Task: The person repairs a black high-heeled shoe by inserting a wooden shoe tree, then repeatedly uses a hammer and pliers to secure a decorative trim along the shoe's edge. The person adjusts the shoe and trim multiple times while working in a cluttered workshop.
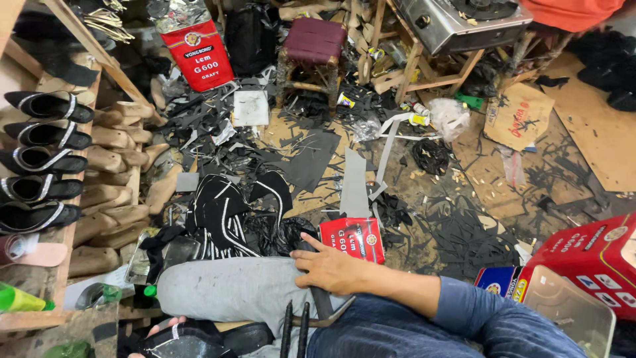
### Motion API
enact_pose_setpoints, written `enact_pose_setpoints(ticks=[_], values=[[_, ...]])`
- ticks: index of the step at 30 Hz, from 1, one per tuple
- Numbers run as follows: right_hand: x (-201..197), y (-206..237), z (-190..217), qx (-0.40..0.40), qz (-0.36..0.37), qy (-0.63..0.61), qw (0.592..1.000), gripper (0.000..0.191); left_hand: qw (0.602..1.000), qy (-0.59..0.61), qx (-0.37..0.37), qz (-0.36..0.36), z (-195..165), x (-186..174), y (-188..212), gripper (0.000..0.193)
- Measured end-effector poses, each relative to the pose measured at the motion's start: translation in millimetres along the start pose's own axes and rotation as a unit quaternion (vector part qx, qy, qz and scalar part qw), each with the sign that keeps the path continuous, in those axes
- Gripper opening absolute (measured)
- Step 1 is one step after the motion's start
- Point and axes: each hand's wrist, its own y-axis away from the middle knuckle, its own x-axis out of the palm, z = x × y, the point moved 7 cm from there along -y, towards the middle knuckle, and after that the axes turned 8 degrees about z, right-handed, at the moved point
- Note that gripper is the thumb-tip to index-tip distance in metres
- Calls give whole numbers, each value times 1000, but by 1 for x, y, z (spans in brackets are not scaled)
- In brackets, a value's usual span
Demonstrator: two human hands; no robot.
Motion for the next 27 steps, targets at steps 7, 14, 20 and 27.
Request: enact_pose_setpoints(ticks=[7,14,20,27], values=[[-50,-4,3,-99,57,-209,971,34,995,-49,-9,-83,-17,-8,42,69],[-42,-60,22,-39,140,-385,911,46,967,-64,40,-243,-43,-21,127,63],[24,-121,84,80,239,-528,811,49,971,-99,87,-197,-83,-12,169,61],[60,-183,170,-69,142,-552,819,59,948,-78,154,-268,-123,-39,208,52]])
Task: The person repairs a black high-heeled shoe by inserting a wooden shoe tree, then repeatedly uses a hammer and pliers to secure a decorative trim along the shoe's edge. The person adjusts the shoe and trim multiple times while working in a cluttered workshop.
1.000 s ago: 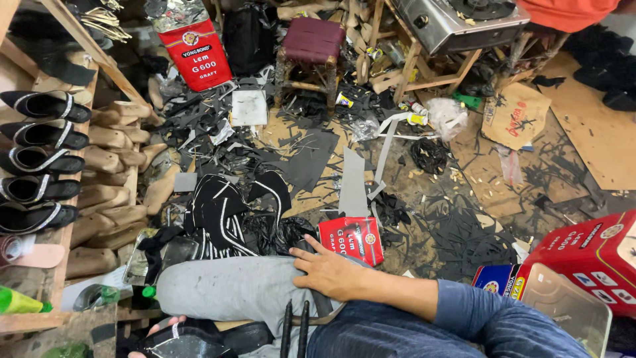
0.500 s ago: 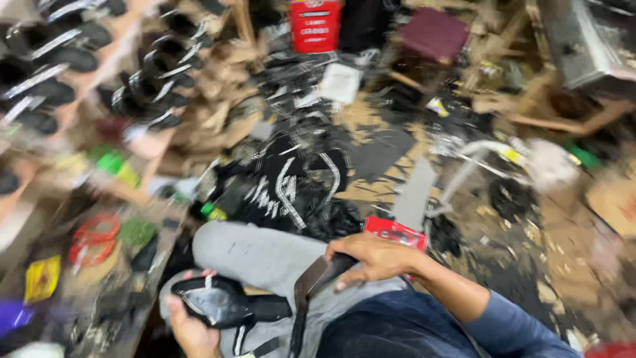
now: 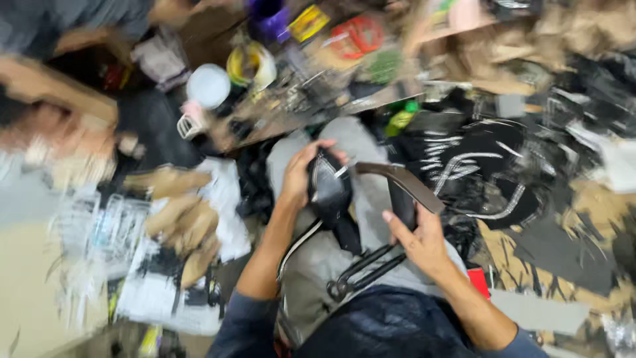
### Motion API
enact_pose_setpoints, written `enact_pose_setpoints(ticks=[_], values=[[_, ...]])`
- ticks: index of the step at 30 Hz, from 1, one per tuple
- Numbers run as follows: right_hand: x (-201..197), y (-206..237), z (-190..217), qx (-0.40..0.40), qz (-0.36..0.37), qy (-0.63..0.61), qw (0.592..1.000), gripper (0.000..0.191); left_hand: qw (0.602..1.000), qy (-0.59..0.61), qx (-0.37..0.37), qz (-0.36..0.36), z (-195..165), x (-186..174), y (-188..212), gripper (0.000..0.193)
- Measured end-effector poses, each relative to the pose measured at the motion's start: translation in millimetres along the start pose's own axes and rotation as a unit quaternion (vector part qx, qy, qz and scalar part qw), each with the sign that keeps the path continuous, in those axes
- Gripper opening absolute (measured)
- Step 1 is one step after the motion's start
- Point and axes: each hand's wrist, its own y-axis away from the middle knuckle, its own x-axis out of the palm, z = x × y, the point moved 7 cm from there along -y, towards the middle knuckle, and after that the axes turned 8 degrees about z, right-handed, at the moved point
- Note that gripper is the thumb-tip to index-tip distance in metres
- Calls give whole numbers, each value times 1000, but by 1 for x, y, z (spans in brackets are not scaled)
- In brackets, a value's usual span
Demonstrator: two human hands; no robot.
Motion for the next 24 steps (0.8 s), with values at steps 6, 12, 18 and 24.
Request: enact_pose_setpoints(ticks=[6,12,18,24], values=[[3,-20,21,-82,13,38,996,17,999,8,16,-47,-1,-27,17,79],[24,-34,64,-269,6,-86,959,26,994,-31,1,-108,6,-40,16,89],[42,-65,30,-23,121,194,973,37,999,19,-30,-19,16,-28,4,87],[41,-70,43,-153,105,66,980,25,999,-20,-20,-29,37,-34,-5,95]])
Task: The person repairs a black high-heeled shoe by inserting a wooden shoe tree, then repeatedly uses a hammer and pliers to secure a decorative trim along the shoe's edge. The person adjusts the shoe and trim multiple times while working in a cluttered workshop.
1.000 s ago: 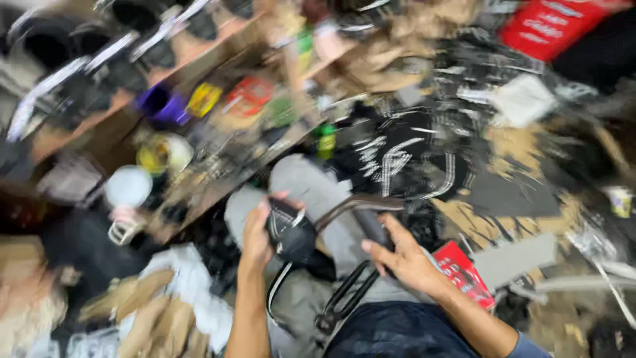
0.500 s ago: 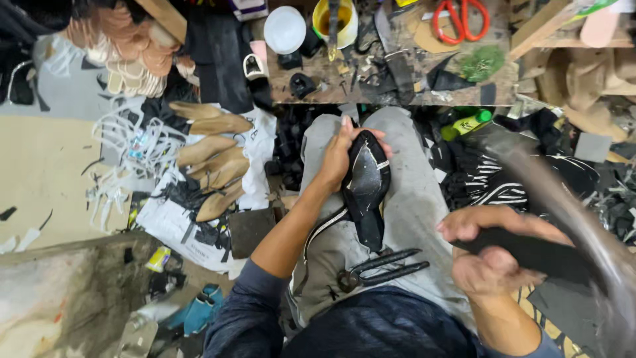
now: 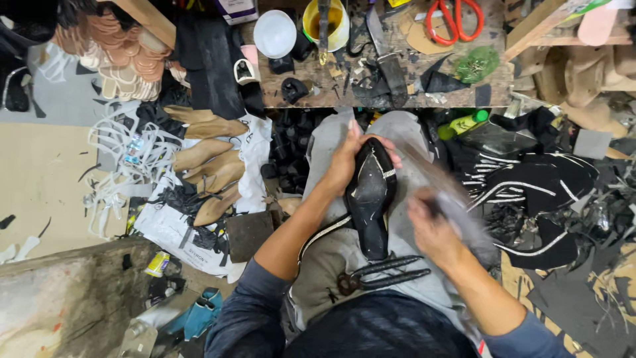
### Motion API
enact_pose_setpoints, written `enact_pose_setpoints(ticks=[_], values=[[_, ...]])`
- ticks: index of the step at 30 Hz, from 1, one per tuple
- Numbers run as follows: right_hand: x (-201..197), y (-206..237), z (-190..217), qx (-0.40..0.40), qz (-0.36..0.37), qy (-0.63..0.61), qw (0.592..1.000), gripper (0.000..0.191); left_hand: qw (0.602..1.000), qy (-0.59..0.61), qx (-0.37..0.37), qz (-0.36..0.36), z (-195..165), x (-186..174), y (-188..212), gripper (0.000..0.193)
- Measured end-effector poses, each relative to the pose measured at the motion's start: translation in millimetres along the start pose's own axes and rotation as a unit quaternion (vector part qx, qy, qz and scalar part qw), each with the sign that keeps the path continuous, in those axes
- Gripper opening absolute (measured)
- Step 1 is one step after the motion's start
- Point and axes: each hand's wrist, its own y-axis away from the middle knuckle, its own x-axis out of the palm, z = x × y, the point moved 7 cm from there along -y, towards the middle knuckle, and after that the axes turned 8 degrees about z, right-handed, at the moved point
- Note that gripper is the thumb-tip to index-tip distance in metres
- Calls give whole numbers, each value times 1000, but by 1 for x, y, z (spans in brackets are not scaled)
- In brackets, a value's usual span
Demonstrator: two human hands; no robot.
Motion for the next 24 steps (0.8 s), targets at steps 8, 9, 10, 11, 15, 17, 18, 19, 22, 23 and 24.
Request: enact_pose_setpoints(ticks=[8,9,10,11,15,17,18,19,22,23,24], values=[[-10,22,-11,-78,-43,-98,991,23,995,101,-4,9,5,6,-5,90],[-11,26,-5,-145,-47,-163,975,24,995,95,-7,-4,4,5,-5,89],[2,23,-19,-18,1,-32,999,25,996,84,-9,-13,4,3,-5,89],[7,25,-33,104,49,104,988,26,997,73,-5,-16,3,2,-5,88],[2,18,-7,32,-1,147,989,24,998,-28,57,22,-4,3,-6,91],[1,12,2,10,-2,31,999,17,998,68,13,8,7,0,-7,88],[2,10,6,-1,1,-31,1000,17,998,47,26,15,6,0,-7,89],[6,7,1,64,34,64,995,20,999,23,36,23,4,0,-8,90],[10,1,3,70,54,244,966,28,995,-75,71,-11,-1,-6,-10,91],[10,0,17,-38,22,234,971,29,990,-106,87,-32,-3,-8,-10,92],[10,3,31,-147,-5,217,965,30,996,-56,67,-10,1,-6,-11,90]])
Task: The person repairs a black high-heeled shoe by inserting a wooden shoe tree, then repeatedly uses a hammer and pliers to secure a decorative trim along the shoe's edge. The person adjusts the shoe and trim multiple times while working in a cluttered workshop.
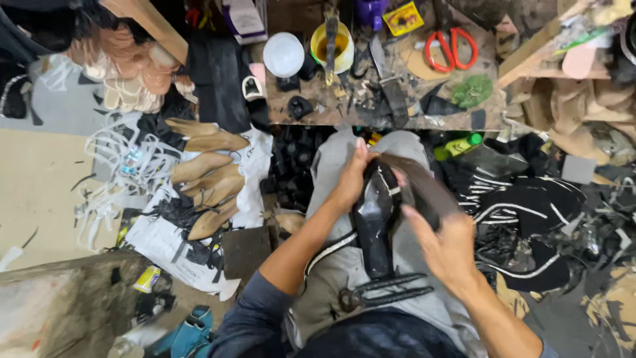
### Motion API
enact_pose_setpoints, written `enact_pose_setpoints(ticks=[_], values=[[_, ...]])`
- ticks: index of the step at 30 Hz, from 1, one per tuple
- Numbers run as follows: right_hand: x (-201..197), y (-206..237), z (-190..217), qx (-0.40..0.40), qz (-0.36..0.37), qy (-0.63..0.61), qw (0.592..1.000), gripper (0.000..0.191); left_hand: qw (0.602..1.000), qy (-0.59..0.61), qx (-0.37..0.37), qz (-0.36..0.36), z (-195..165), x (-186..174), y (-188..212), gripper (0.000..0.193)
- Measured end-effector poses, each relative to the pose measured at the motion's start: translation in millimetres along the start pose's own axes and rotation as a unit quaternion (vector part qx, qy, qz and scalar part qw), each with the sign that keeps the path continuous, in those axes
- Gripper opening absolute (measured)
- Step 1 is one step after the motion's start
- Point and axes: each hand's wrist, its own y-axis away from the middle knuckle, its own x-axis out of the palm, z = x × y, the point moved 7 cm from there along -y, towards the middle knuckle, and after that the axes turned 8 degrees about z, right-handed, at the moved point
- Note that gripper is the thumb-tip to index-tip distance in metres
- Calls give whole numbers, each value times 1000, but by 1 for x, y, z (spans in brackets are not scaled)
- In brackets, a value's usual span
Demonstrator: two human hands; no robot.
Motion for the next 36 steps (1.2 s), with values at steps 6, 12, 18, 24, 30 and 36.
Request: enact_pose_setpoints(ticks=[6,12,18,24,30,36], values=[[26,16,-48,317,187,74,927,37,994,105,-36,-12,6,4,3,82],[-11,20,-29,86,-164,-350,918,26,991,124,-40,-11,-5,13,7,81],[3,15,-47,318,20,-115,941,31,993,114,-29,-2,-9,17,5,77],[10,-1,-51,395,96,-130,904,20,996,75,-27,30,-10,20,4,91],[-13,-18,-40,179,-26,-190,965,37,998,46,-38,-31,-7,13,6,89],[-13,-25,-21,147,65,-3,987,33,992,122,0,23,-10,18,3,88]])
